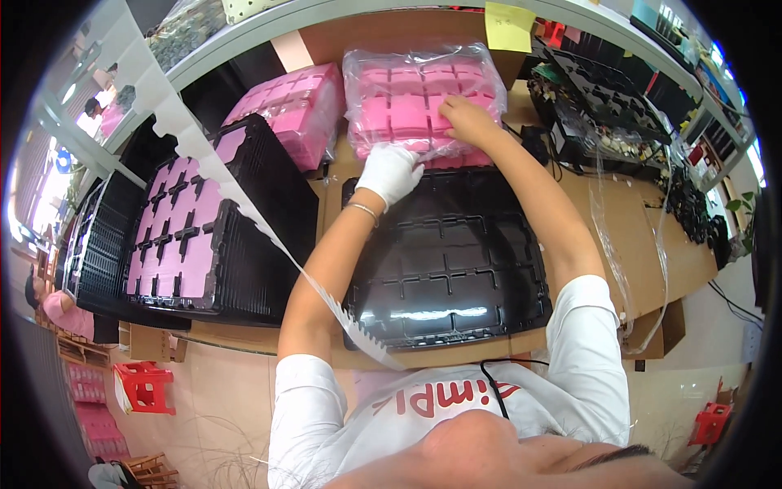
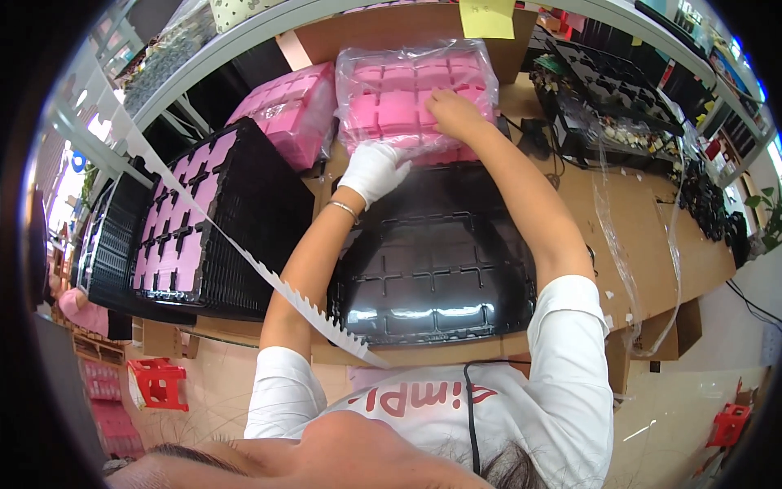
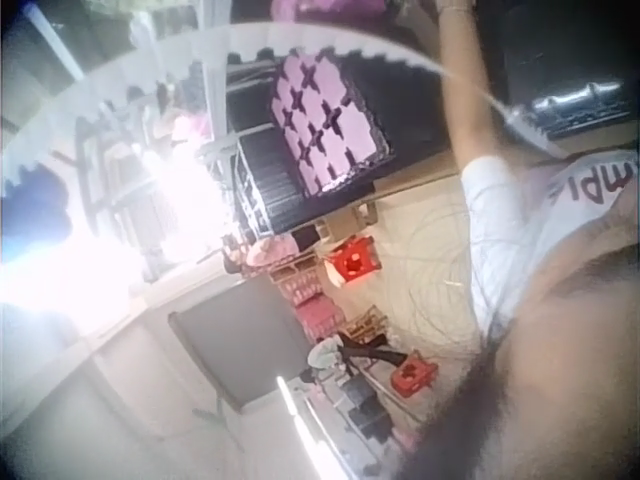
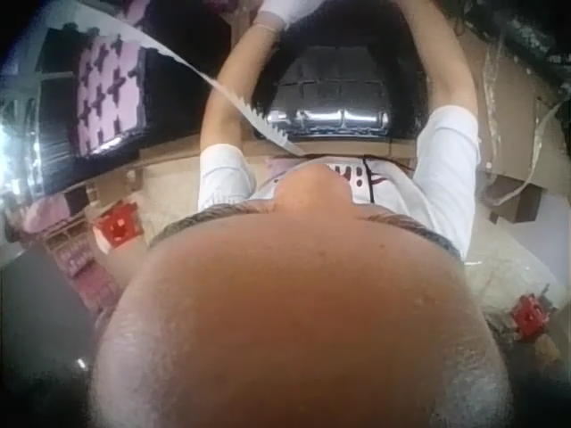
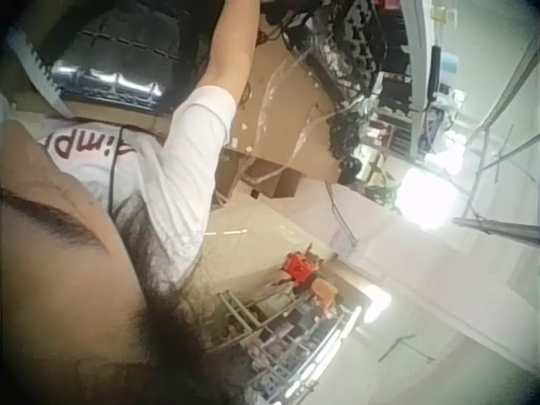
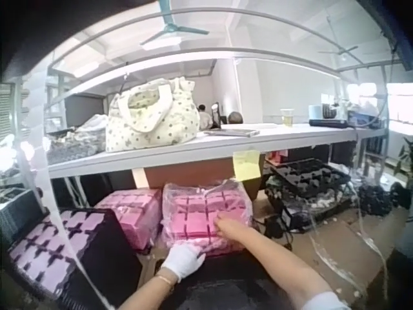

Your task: The person places foam dividers into black plastic trays by hand.

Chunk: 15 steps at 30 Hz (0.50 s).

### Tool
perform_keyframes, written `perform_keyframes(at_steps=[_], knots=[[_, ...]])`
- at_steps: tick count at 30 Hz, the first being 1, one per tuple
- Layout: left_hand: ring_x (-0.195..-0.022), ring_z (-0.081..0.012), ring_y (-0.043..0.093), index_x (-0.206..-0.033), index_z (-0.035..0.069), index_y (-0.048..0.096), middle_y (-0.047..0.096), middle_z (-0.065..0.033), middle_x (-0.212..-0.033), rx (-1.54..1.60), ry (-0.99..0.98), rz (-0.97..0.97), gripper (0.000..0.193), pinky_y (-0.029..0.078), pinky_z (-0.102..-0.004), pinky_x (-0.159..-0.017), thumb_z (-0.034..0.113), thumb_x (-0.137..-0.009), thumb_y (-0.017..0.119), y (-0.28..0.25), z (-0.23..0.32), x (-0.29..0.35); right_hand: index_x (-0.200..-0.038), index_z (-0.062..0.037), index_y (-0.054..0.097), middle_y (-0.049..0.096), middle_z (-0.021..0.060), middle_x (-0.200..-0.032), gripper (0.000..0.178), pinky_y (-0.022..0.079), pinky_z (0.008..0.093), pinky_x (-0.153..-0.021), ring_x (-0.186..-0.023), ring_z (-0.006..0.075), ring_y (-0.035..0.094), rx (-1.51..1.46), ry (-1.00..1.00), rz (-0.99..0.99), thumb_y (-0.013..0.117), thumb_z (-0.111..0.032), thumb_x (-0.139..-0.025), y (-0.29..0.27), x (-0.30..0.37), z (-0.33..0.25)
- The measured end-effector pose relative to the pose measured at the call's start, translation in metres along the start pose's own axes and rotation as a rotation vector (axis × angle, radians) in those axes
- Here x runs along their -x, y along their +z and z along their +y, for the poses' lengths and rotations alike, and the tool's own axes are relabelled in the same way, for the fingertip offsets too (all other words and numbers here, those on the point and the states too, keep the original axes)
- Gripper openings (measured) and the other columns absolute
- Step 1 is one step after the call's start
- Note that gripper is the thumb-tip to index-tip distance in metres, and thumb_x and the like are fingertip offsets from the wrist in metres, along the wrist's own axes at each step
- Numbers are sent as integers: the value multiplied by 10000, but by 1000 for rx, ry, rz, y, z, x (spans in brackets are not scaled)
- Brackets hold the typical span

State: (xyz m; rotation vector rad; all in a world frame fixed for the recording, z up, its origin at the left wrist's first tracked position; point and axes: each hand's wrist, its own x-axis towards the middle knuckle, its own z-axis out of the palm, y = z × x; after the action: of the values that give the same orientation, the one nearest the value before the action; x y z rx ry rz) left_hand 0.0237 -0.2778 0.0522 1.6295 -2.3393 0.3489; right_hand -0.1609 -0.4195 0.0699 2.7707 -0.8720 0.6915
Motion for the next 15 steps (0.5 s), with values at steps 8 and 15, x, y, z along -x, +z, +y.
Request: perform_keyframes(at_steps=[8,15], knots=[[-861,-336,643,-944,69,711,680,-178,-863,174,-40,-27,295,482,-442,-838,324,-853,597,7,-18,1,-734,-31,650,632,110,-815,180,478,365,-714,-815,255,626,-336,104,-268,787,-136,-682,-9,-23,34],[-910,-343,640,-1014,80,714,682,-182,-912,261,-51,-47,309,484,-433,-862,318,-856,597,2,-16,0,-753,-16,658,685,93,-749,170,475,313,-628,-666,171,631,-477,216,-401,769,-139,-716,-9,-27,53]])
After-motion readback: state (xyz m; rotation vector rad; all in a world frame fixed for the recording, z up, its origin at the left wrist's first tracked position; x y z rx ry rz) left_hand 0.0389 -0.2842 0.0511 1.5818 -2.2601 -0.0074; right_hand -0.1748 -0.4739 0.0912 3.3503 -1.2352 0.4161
